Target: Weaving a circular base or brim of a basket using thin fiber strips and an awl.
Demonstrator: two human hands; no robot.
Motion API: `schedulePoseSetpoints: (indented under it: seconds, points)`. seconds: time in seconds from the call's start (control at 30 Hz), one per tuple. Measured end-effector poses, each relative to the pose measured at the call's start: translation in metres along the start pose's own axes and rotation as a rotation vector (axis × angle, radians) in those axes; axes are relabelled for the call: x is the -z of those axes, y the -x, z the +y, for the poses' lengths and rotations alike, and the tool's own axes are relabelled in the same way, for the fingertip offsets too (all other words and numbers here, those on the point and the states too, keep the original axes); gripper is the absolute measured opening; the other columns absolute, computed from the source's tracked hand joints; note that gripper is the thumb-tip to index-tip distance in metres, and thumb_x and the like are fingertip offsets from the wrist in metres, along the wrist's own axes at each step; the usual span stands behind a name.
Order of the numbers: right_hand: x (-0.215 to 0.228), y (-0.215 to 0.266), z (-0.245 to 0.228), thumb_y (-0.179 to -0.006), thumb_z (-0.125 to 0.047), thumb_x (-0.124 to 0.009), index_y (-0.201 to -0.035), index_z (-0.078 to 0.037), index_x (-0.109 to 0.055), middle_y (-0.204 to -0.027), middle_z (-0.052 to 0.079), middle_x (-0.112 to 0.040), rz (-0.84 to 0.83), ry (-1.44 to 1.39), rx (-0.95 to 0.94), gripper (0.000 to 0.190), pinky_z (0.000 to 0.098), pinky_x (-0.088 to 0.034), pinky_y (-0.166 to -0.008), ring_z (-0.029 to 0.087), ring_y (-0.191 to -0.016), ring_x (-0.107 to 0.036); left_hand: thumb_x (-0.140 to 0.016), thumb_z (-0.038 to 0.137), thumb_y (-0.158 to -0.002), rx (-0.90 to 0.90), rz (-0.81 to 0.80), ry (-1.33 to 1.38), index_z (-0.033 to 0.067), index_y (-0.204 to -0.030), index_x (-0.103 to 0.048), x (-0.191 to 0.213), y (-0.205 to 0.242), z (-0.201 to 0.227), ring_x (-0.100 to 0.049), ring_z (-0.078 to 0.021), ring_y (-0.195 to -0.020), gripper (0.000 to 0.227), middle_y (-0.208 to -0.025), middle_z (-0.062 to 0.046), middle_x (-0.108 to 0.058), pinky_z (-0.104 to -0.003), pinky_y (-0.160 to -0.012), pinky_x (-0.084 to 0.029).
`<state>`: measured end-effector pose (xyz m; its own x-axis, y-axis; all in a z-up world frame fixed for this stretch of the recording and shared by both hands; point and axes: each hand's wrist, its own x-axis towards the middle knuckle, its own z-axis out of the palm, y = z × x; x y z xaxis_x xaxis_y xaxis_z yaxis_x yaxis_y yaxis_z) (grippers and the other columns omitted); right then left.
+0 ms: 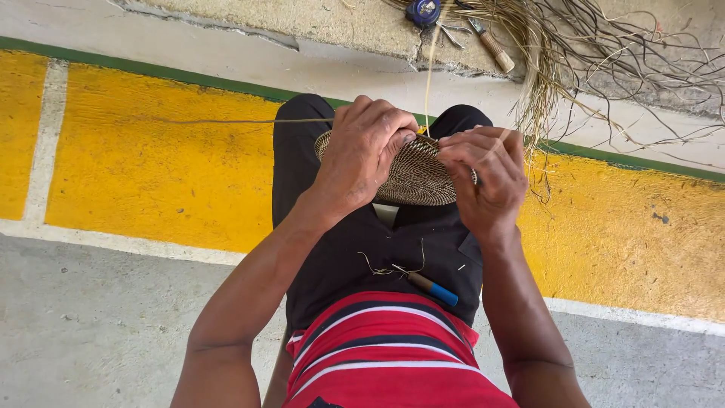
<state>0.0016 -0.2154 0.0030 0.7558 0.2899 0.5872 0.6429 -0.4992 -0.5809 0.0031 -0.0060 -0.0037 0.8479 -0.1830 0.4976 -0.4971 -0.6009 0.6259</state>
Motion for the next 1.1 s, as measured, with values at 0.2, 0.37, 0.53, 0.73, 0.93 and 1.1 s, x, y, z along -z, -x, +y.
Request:
schedulePoseSetpoints:
  seconds: [0.2,0.37,0.53,0.73,0.93,1.1]
  points:
    - [0.002,-0.006,-0.004,-0.086,-0.005,-0.086,-0.102,-0.011,-0.076,-0.104,0.004,-0.066,-0.105,0.104,0.038,0.019,0.0394,-0.047,-0.091,0.023,-0.102,-0.06,-0.069,0.016,-0.101,0.037,-0.054,0.028,0.0112,-0.109,-0.065,0.004,0.002,0.004,-0.061,-0.0197,-0.097,0.01,-0.097,0.002,-0.068,-0.04,-0.094,-0.039]
    - [0.016,-0.014,0.0,-0.082,-0.007,-0.089,-0.1,-0.011,-0.075,-0.104,0.005,-0.067,-0.228,0.038,0.072,0.023,0.0398,-0.047,-0.089,0.022,-0.101,-0.062,-0.069,0.019,-0.1,0.03,-0.096,-0.029,0.0135,-0.108,-0.065,0.01,0.006,0.012,-0.059,-0.0206,-0.093,0.01,-0.094,0.003,-0.067,-0.041,-0.092,-0.037]
    - [0.006,-0.005,-0.002,-0.086,-0.002,-0.088,-0.102,-0.006,-0.071,-0.107,0.008,-0.068,-0.204,0.029,0.085,0.023,0.034,-0.055,-0.079,0.022,-0.094,-0.068,-0.07,0.02,-0.1,0.02,-0.071,-0.068,0.0151,-0.107,-0.066,0.01,0.007,0.014,-0.058,-0.019,-0.089,0.009,-0.091,0.004,-0.066,-0.04,-0.091,-0.037]
    - [0.028,-0.021,0.05,-0.091,-0.005,-0.08,-0.104,-0.005,-0.073,-0.1,0.007,-0.067,-0.532,-0.525,-0.079,0.015,0.0293,-0.059,-0.077,0.016,-0.09,-0.069,-0.072,0.018,-0.1,0.002,-0.098,-0.003,0.0148,-0.11,-0.065,0.018,0.026,0.024,-0.059,-0.0189,-0.093,0.013,-0.095,0.004,-0.066,-0.039,-0.093,-0.037]
    - [-0.003,-0.021,0.039,-0.108,-0.01,-0.061,-0.121,-0.003,-0.064,-0.103,0.007,-0.068,-0.553,-0.706,-0.268,0.015,0.0284,-0.061,-0.083,0.014,-0.094,-0.069,-0.075,0.017,-0.096,-0.032,-0.071,-0.014,0.0155,-0.114,-0.067,0.026,0.034,0.037,-0.061,-0.0155,-0.092,0.019,-0.096,0.007,-0.069,-0.04,-0.093,-0.035]
    - [0.003,-0.011,0.013,-0.112,-0.004,-0.059,-0.121,-0.006,-0.062,-0.1,0.008,-0.067,-0.32,-0.507,-0.11,0.01,0.0273,-0.062,-0.077,0.015,-0.087,-0.074,-0.075,0.015,-0.097,-0.028,-0.104,-0.024,0.0174,-0.111,-0.067,0.022,0.03,0.032,-0.061,-0.0148,-0.093,0.016,-0.098,0.008,-0.07,-0.04,-0.094,-0.034]
